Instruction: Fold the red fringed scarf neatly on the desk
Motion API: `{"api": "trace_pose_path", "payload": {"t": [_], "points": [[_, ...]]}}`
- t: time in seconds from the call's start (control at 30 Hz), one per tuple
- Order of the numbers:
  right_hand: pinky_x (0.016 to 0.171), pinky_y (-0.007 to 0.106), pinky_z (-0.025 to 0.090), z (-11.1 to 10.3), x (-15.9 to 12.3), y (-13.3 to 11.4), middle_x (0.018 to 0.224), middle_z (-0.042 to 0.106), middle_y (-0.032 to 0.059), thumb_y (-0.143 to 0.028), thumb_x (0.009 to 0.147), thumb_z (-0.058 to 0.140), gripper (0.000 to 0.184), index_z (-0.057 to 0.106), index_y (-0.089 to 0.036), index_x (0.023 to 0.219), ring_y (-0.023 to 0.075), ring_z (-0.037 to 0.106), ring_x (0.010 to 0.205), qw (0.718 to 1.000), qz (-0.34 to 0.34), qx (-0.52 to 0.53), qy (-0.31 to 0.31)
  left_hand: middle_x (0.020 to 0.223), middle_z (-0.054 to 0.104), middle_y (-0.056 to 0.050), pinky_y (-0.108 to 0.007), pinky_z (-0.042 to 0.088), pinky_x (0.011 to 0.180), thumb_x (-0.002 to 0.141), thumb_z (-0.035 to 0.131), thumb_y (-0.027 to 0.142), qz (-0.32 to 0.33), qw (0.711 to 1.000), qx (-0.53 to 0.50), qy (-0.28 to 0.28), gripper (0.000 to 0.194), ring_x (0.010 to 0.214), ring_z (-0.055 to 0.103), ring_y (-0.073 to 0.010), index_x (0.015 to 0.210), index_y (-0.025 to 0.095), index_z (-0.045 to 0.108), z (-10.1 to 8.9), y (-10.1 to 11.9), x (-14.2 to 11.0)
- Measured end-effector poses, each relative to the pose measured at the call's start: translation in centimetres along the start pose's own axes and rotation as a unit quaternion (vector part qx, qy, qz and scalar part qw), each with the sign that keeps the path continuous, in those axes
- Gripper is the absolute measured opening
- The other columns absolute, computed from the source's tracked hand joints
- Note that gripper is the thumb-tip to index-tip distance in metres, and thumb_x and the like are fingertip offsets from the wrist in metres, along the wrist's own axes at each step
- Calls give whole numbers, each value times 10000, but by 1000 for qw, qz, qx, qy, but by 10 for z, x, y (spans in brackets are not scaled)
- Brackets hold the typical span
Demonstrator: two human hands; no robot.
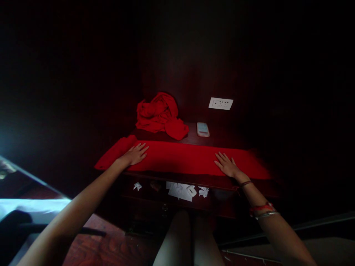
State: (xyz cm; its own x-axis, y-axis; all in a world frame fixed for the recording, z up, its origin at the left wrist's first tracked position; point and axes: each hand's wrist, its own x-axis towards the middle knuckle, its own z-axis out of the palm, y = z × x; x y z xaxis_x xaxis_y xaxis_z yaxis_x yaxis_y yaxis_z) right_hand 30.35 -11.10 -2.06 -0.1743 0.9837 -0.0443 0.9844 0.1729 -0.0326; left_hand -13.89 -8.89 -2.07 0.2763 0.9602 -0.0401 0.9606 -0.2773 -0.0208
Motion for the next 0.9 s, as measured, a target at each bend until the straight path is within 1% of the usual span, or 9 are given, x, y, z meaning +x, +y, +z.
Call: {"api": "trace_pose_path", "payload": {"t": [0.07, 0.13, 0.2, 0.27, 0.33, 0.47, 0.6, 0.8, 0.9], "points": [[976, 493, 85, -7, 2, -32, 1382, 116, 39, -518, 823, 123, 579, 178, -215, 1313, 219, 60, 1252, 999, -25, 13, 39, 1364, 172, -83, -380, 167, 977, 846, 189, 404, 26, 999, -9, 40, 506, 1238, 133, -232, 1284, 163, 272, -7, 28, 9], [976, 499, 51, -11, 4, -71, 1383, 114, 25, -527, 821, 101, 577, 167, -234, 1313, 210, 38, 1254, 994, -72, 28, 82, 1364, 172, -87, -358, 183, 974, 847, 168, 444, 59, 994, -32, 90, 536, 1239, 135, -216, 1294, 157, 241, -9, 59, 18], [983, 478, 50, -9, 6, -105, 1383, 111, 17, -530, 821, 91, 581, 152, -233, 1317, 200, 31, 1255, 988, -129, 44, 70, 1366, 166, -84, -378, 195, 965, 826, 199, 505, 77, 991, -44, 98, 579, 1238, 137, -227, 1301, 173, 215, -5, 83, 25], [984, 471, 57, -4, 7, -123, 1378, 137, 19, -526, 823, 92, 576, 163, -234, 1314, 200, 62, 1253, 986, -159, 46, 37, 1356, 207, -65, -403, 182, 963, 816, 225, 525, 99, 991, -39, 79, 569, 1233, 159, -233, 1294, 218, 231, 3, 95, 27], [986, 461, 64, 2, 7, -123, 1374, 158, 17, -515, 829, 97, 560, 171, -242, 1312, 196, 91, 1250, 984, -171, 40, 22, 1346, 239, -55, -405, 168, 966, 820, 226, 518, 115, 990, -32, 73, 543, 1229, 176, -227, 1287, 240, 246, 11, 96, 25], [988, 448, 107, 9, 2, -86, 1368, 177, 8, -507, 833, 109, 540, 183, -258, 1307, 189, 131, 1244, 987, -155, 21, 36, 1346, 237, -59, -398, 173, 962, 830, 203, 509, 133, 987, -34, 86, 532, 1226, 189, -221, 1289, 244, 240, 15, 87, 21], [992, 431, 130, 10, -9, -34, 1368, 174, -3, -481, 839, 127, 523, 176, -256, 1308, 174, 128, 1245, 996, -82, -7, 41, 1346, 239, -55, -406, 169, 960, 829, 215, 507, 131, 986, -38, 90, 529, 1223, 195, -230, 1284, 241, 252, 14, 86, 21], [991, 434, 137, 11, -33, 70, 1378, 122, -6, -414, 849, 129, 502, 141, -235, 1317, 167, 113, 1247, 996, 81, -20, 15, 1351, 226, -48, -405, 153, 966, 830, 226, 490, 128, 988, -34, 78, 523, 1231, 171, -223, 1291, 242, 233, 16, 87, 24], [987, 421, 160, 13, -42, 119, 1378, 123, 35, -383, 851, 124, 507, 156, -189, 1318, 178, 128, 1245, 989, 146, -29, 13, 1354, 215, -50, -405, 149, 969, 828, 230, 487, 121, 990, -32, 68, 524, 1230, 173, -226, 1292, 243, 232, 14, 87, 25]]}}
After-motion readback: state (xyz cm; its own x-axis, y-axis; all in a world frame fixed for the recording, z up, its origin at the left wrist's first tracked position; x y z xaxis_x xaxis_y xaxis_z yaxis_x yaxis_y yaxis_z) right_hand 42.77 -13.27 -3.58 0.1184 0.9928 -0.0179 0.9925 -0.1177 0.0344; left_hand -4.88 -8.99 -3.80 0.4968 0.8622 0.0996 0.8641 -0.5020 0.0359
